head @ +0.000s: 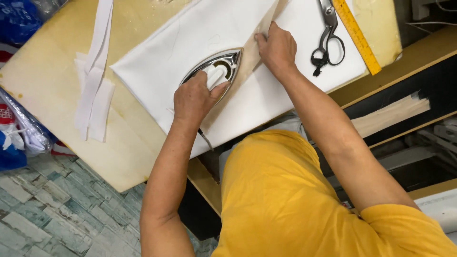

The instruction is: Measuring fabric with a ruler, cutting it into strips with scissors, and ironing the strips to flatten them.

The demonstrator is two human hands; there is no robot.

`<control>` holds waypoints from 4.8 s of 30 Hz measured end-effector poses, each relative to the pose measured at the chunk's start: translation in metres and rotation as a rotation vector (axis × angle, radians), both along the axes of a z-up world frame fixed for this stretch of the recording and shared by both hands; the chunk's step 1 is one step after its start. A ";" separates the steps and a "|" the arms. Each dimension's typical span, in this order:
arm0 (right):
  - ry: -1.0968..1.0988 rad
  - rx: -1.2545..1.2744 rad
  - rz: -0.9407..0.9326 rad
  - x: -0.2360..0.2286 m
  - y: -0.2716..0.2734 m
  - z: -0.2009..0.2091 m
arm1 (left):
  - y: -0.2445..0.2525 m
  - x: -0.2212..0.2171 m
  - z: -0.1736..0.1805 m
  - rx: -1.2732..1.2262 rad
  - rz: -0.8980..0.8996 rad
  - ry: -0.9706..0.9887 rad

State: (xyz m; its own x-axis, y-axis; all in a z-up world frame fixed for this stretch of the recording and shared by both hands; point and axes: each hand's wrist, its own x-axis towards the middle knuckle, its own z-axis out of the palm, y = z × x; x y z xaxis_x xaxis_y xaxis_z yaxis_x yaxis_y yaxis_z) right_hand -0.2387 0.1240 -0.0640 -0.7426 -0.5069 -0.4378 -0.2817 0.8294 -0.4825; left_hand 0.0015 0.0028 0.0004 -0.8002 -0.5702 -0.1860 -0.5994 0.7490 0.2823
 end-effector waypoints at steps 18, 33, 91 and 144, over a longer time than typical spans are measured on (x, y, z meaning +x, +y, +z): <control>0.085 -0.038 0.063 -0.001 0.005 -0.020 | 0.005 -0.020 0.004 -0.015 0.058 -0.008; 0.094 -0.063 0.073 -0.001 0.006 -0.018 | 0.004 -0.038 0.007 0.015 0.060 -0.034; -0.026 -0.038 -0.079 -0.038 -0.004 0.000 | 0.002 -0.075 0.008 0.026 0.036 -0.053; 0.156 -0.119 -0.005 -0.058 0.004 -0.013 | 0.001 -0.085 0.008 0.066 0.045 -0.108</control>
State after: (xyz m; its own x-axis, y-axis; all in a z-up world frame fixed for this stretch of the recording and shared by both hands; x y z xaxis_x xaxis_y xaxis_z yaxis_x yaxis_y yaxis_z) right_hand -0.2966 0.1277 -0.0772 -0.7995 -0.5442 -0.2543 -0.3568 0.7708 -0.5278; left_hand -0.0833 0.0038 0.0084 -0.7475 -0.5886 -0.3080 -0.6614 0.7028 0.2621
